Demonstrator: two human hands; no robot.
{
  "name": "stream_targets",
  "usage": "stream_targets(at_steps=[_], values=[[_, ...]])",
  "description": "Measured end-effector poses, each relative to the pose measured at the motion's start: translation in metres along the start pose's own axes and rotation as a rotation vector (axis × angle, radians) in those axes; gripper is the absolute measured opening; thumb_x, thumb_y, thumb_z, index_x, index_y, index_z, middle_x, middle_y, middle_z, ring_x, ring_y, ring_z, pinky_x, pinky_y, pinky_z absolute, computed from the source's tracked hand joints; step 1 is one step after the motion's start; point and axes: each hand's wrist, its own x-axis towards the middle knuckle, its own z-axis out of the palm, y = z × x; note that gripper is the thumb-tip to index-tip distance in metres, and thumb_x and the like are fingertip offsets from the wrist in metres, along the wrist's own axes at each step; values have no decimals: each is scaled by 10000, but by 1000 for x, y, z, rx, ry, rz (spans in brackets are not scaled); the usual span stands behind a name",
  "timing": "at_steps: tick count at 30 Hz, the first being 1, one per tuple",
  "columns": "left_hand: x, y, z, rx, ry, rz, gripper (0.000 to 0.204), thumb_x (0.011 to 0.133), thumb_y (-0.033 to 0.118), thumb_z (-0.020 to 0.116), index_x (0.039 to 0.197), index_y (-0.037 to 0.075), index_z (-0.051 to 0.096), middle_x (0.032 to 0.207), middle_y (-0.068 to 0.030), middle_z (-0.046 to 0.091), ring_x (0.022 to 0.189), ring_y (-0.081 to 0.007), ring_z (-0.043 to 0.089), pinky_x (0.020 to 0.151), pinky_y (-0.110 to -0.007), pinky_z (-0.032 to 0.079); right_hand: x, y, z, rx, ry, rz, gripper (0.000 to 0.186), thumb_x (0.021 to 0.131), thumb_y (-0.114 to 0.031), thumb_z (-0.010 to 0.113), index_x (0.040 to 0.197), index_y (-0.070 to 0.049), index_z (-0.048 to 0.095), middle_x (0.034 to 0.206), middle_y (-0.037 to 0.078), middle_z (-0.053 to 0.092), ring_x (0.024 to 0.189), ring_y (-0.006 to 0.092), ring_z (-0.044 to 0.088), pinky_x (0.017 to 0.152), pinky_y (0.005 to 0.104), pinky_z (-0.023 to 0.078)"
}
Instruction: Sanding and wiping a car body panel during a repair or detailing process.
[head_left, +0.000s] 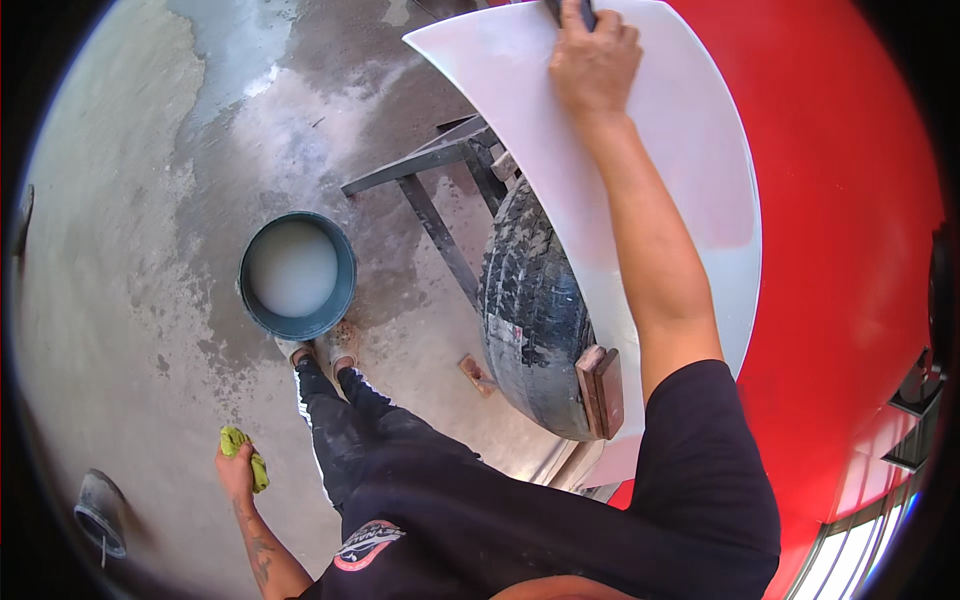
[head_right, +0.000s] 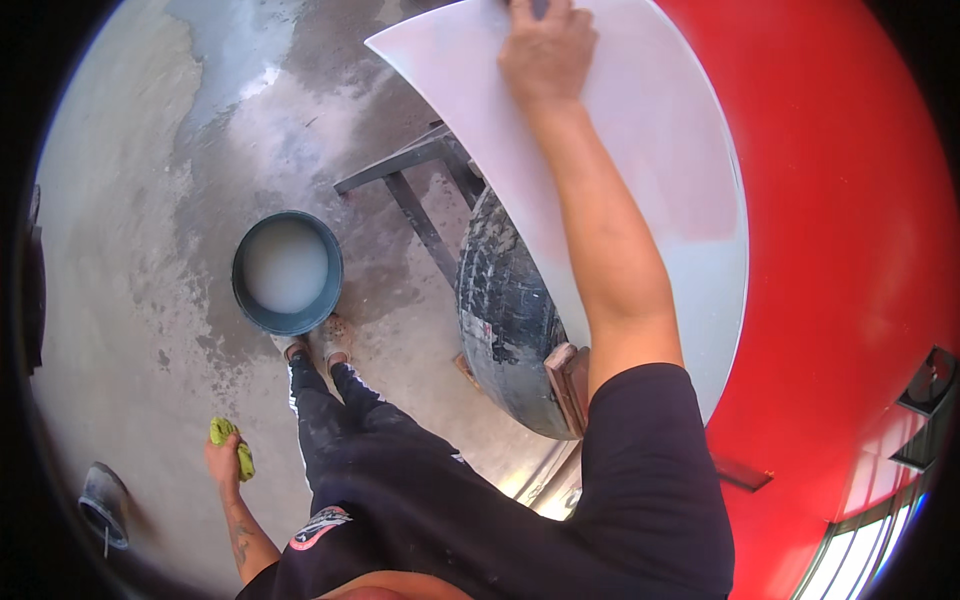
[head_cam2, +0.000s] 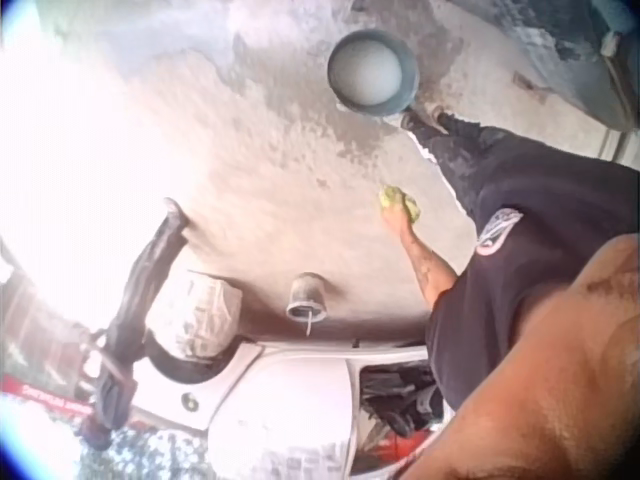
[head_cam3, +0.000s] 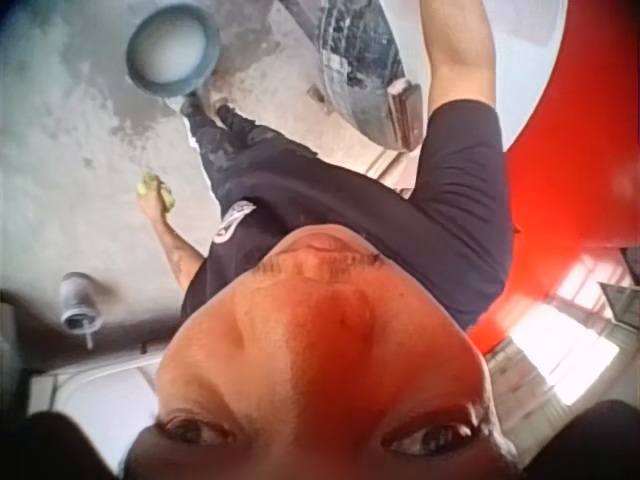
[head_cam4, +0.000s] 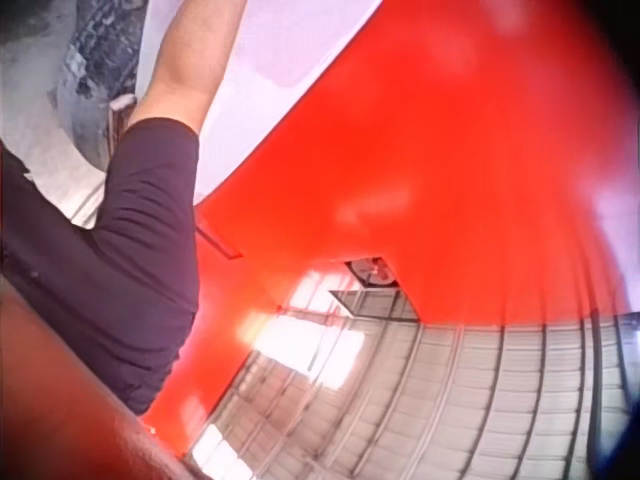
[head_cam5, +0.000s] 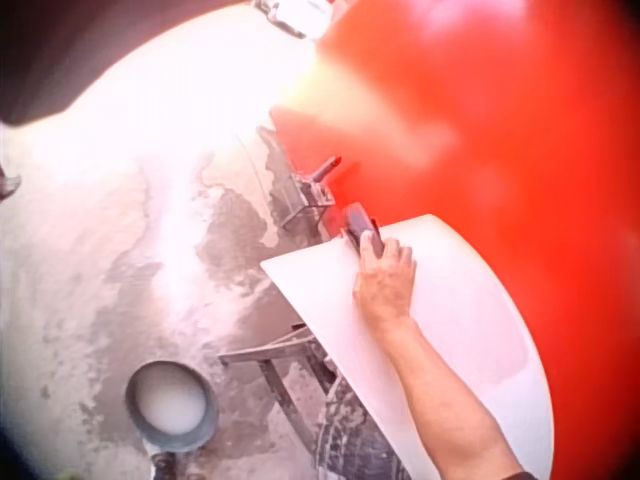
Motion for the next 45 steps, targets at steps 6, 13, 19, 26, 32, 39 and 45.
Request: stream_targets(at_steps=[6, 13, 19, 26, 32, 39, 45], values=[[-14, -3, 4, -148, 75, -22, 221, 844, 61, 672, 1045, -30, 665, 885, -70, 695, 754, -192, 661, 723, -349, 546, 9, 8, -9, 141, -80, -238, 419, 878, -106, 635, 1294, -63, 664, 1082, 202, 619, 995, 386, 597, 860, 507, 512], [-47, -63, -13, 8, 148, -150, 215, 836, 57, 672, 1032, -32, 669, 863, -69, 695, 738, -198, 657, 709, -345, 541, 8, -24, 16, 83, -18, 13, 443, 870, -125, 664, 1304, -35, 640, 1102, 212, 604, 1058, 399, 583, 895, 496, 507], [-23, -13, -2, -160, 117, 4, 180, 821, 52, 675, 982, -27, 668, 844, -77, 690, 721, -193, 645, 676, -351, 530, -1, -68, 39, 136, -53, -356, 453, 916, -200, 682, 1367, -208, 652, 1076, 170, 646, 952, 376, 621, 812, 488, 538], [-99, -141, -35, -20, 301, -292, 233, 793, 41, 688, 1009, -45, 682, 839, -98, 707, 701, -206, 670, 666, -358, 552, -14, -11, 6, 27, -89, -65, 480, 870, -163, 722, 1348, -166, 673, 1134, 150, 609, 1014, 357, 582, 884, 466, 499], [-19, -39, -10, -70, 148, -7, 184, 810, 51, 689, 969, -41, 669, 819, -90, 697, 673, -198, 647, 630, -360, 525, 12, -116, 38, 244, -147, -398, 375, 892, -143, 645, 1265, -111, 666, 1083, 191, 624, 1007, 374, 603, 844, 477, 524], [-87, -150, -29, 83, 217, -196, 207, 775, 74, 724, 941, -44, 686, 820, -101, 718, 691, -215, 674, 663, -370, 545, -121, 22, -75, 232, -255, -578, 492, 853, -113, 697, 1330, -235, 685, 1223, 32, 605, 1108, 277, 547, 924, 409, 427], [-35, -107, -16, 67, 137, -88, 196, 790, 93, 727, 927, -39, 681, 804, -88, 705, 686, -197, 656, 661, -364, 541, -15, -48, 7, 173, -153, -543, 553, 813, -52, 678, 1332, -244, 674, 1271, 28, 620, 1146, 277, 562, 936, 423, 454]])
